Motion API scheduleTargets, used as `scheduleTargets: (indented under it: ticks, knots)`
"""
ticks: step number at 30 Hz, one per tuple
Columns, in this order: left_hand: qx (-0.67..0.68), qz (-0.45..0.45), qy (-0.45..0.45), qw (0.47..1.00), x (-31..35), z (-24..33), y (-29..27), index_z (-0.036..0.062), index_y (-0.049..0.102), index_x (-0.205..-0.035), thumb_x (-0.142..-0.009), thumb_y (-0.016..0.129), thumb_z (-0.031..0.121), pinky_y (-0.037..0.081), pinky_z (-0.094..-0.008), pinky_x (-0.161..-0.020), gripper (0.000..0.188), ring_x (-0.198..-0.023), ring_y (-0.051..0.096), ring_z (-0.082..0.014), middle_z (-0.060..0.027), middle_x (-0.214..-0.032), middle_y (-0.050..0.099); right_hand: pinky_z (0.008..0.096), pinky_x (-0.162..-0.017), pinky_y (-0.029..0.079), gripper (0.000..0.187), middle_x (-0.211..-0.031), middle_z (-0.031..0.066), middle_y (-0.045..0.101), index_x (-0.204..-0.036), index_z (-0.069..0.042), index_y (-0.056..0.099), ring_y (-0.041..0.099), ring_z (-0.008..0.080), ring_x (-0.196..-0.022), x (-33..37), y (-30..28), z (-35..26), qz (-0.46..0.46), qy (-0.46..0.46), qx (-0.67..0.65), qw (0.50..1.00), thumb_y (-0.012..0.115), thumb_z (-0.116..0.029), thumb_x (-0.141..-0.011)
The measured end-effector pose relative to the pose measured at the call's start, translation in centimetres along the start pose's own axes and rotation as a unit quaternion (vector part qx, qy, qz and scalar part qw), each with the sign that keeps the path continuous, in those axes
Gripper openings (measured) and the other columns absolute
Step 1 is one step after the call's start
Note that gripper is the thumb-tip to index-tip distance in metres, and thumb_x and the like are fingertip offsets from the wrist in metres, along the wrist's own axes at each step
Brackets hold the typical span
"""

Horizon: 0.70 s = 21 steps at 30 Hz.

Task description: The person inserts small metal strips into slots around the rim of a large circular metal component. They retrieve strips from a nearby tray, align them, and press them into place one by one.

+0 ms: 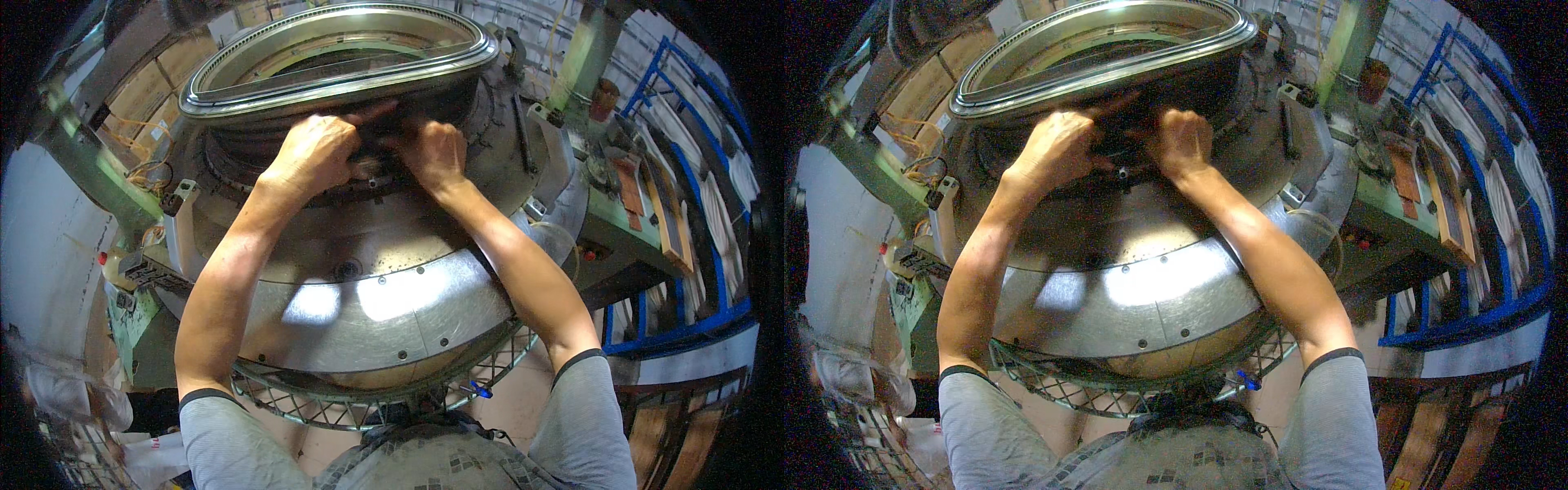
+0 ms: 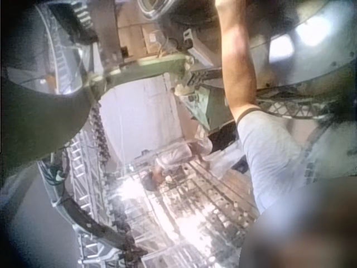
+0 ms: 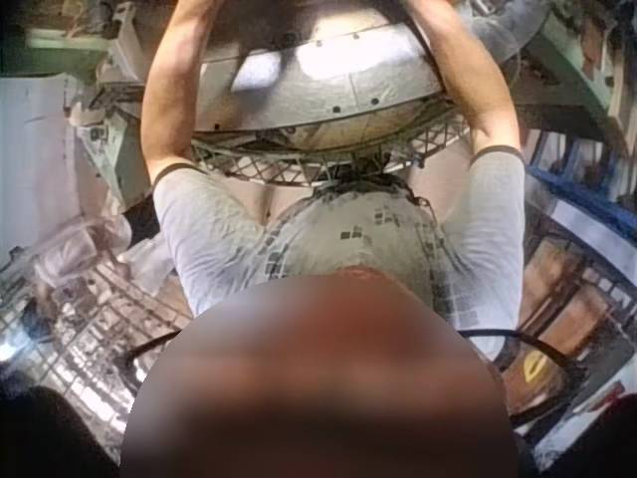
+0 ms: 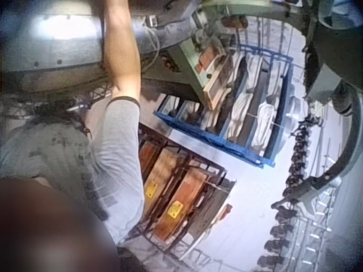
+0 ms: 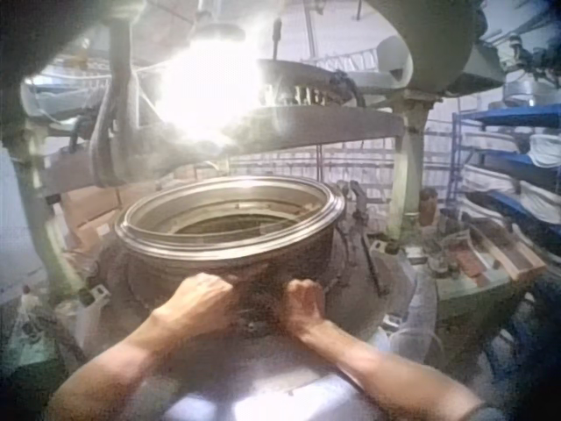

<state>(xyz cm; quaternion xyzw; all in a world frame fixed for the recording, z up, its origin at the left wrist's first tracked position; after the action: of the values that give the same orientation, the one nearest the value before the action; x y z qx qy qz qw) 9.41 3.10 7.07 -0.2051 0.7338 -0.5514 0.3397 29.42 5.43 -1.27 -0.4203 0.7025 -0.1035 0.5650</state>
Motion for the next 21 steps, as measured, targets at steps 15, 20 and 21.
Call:
scheduleTargets:
  ticks: [15,20,21]
  knots:
    - [0.054,0.039,-0.016,0.998,1.0,-0.1,2.2,0.0006,0.077,-0.091,-0.076,0.082,0.020,0.059,-0.0453,-0.082,0.025,-0.092,0.072,-0.0357,-0.0122,-0.124,0.066,0.0469,-0.061,0.059,0.056,-0.071,0.0167,0.071,-0.081,-0.010,0.070,0.073,0.0369,-0.070,-0.8,-1.3,-0.4,0.027,-0.025,0.069,0.997,0.079,-0.065,-0.073]
    - [0.053,0.096,0.044,0.993,1.0,-0.3,2.9,-0.0004,0.077,-0.094,-0.075,0.081,0.012,0.059,-0.0450,-0.086,0.023,-0.097,0.072,-0.0346,0.0009,-0.158,0.043,0.0452,-0.064,0.059,0.052,-0.073,0.0196,0.071,-0.088,-0.009,0.074,0.073,0.0353,-0.073,-1.1,-0.7,-0.5,-0.048,0.034,0.072,0.996,0.081,-0.059,-0.075]
    - [0.049,0.103,0.047,0.992,1.1,-0.4,3.0,-0.0005,0.077,-0.093,-0.074,0.081,0.012,0.059,-0.0451,-0.086,0.023,-0.097,0.072,-0.0346,0.0023,-0.161,0.040,0.0441,-0.063,0.059,0.049,-0.075,0.0189,0.072,-0.091,-0.009,0.074,0.073,0.0337,-0.073,-1.0,-0.5,-0.6,-0.089,0.073,0.059,0.992,0.081,-0.055,-0.077]
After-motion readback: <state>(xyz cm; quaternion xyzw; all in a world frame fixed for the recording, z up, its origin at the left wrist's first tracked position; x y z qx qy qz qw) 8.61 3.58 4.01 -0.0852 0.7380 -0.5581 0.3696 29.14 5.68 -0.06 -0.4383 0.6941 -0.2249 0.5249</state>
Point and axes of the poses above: each hand's wrist, its own x-axis away from the middle knuckle, its own y-axis out of the palm, z = x × y, the point moved 1 cm from there along -x, towards the middle knuckle
